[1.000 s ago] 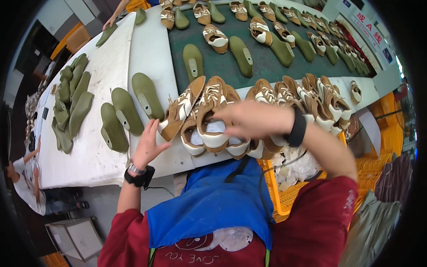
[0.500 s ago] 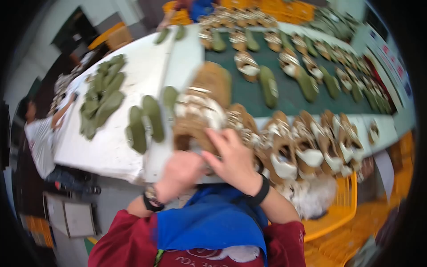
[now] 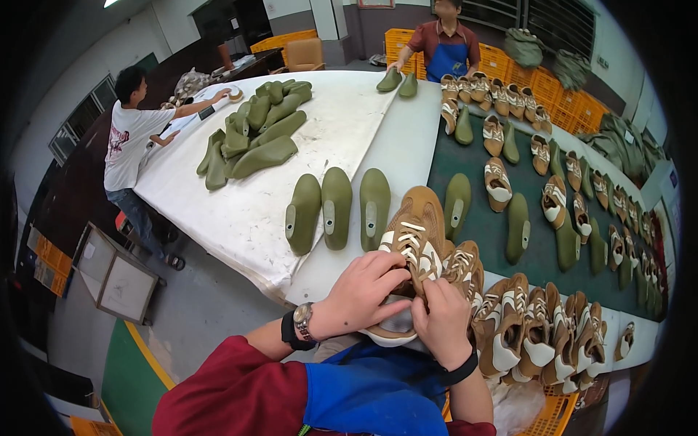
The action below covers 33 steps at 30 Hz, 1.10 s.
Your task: The recorder is assembling shoe components, inserting lasts into shoe uppers and organizing them on a conveyor belt.
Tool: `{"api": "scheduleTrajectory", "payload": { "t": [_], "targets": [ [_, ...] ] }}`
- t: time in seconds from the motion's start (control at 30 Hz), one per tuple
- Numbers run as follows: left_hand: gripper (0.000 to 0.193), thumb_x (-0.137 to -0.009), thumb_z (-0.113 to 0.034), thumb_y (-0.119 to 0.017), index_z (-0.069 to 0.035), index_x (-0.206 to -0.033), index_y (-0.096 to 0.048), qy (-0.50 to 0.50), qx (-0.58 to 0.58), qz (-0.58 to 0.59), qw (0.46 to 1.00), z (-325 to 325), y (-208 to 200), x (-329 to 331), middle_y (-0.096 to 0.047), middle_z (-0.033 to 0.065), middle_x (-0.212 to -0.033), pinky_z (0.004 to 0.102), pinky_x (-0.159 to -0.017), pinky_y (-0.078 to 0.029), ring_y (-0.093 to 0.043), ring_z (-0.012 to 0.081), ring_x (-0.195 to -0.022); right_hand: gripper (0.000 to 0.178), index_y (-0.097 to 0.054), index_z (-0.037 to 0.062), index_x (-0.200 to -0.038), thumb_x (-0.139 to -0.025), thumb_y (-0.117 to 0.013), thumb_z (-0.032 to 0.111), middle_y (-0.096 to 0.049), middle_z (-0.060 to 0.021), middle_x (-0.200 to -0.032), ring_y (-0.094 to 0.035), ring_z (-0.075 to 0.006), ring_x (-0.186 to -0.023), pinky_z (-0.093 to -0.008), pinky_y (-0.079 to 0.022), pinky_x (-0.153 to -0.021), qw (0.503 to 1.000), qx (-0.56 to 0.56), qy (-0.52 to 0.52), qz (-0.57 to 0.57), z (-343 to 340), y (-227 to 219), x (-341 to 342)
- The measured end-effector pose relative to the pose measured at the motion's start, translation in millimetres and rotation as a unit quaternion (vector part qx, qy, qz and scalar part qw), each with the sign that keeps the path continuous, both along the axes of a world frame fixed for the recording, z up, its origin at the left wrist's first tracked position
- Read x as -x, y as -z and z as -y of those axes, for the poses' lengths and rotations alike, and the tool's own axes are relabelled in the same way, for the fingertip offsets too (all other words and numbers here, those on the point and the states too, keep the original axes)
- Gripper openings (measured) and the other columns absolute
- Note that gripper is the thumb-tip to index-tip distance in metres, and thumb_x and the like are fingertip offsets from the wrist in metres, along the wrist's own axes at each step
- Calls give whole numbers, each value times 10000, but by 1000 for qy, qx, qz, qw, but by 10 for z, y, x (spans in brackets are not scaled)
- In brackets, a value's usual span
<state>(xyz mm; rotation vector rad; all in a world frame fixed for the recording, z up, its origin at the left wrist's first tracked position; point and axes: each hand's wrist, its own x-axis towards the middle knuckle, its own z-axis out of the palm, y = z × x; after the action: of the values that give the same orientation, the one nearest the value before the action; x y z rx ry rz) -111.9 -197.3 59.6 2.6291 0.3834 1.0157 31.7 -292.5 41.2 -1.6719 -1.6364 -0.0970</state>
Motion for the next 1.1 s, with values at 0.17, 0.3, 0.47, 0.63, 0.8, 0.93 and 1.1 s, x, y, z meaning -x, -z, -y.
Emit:
{"api": "scheduleTrajectory", "payload": {
  "t": [0.17, 0.3, 0.47, 0.63, 0.8, 0.93, 1.1],
  "targets": [
    [274, -670, -105, -648, -42, -923, -563, -37, -53, -8, 998, -21, 131, -61, -532, 76, -975, 360, -743, -414, -502, 263, -918, 121, -562, -6, -810, -689, -563, 0, -489, -136, -658, -504, -308, -592, -375, -403, -531, 998, -27, -14, -55, 13, -18, 70],
    [166, -671, -32, -600, -47, -835, -580, -22, 8, 91, 996, 9, 111, -85, -542, 55, -912, 357, -729, -396, -504, 253, -878, 161, -565, -13, -863, -702, -565, -22, -515, -123, -667, -518, -263, -561, -330, -418, -510, 996, -48, -32, -64, 17, 19, 88],
    [177, -649, -55, -608, -64, -824, -580, 24, 30, 107, 993, 35, 63, -77, -547, 34, -898, 356, -757, -374, -498, 243, -893, 349, -513, -17, -1036, -697, -591, -31, -577, -114, -732, -549, -181, -541, -272, -444, -502, 981, -101, -30, -164, 111, 142, 111],
    [242, -636, -90, -623, -72, -873, -577, -34, 1, 118, 992, 109, 104, -52, -561, 26, -931, 342, -760, -389, -514, 223, -897, 383, -475, -13, -1076, -716, -604, -34, -574, -111, -726, -555, -193, -565, -278, -443, -510, 987, -123, -55, -86, 83, 98, 89],
    [221, -662, -100, -579, -50, -877, -580, -56, -74, 125, 988, 114, 136, 2, -562, 33, -908, 318, -736, -407, -528, 208, -862, 360, -403, -31, -1138, -803, -531, -56, -578, -156, -908, -591, -194, -808, -281, -461, -722, 986, -77, -100, -109, 140, 218, 60],
    [180, -646, -75, -587, -68, -826, -579, -44, -21, 151, 987, 136, 172, 22, -534, 28, -877, 343, -773, -386, -504, 223, -900, 312, -432, -43, -1114, -812, -512, -48, -576, -162, -932, -589, -207, -813, -280, -458, -734, 986, -68, -102, -111, 105, 236, 46],
    [66, -664, -41, -582, -86, -651, -535, 104, 101, 181, 973, 130, 170, 99, -488, 34, -865, 403, -845, -319, -447, 276, -972, 191, -503, -41, -1006, -817, -477, -23, -578, -119, -883, -567, -185, -761, -263, -443, -684, 970, -103, -43, -217, 34, 157, 88]
  ]
}}
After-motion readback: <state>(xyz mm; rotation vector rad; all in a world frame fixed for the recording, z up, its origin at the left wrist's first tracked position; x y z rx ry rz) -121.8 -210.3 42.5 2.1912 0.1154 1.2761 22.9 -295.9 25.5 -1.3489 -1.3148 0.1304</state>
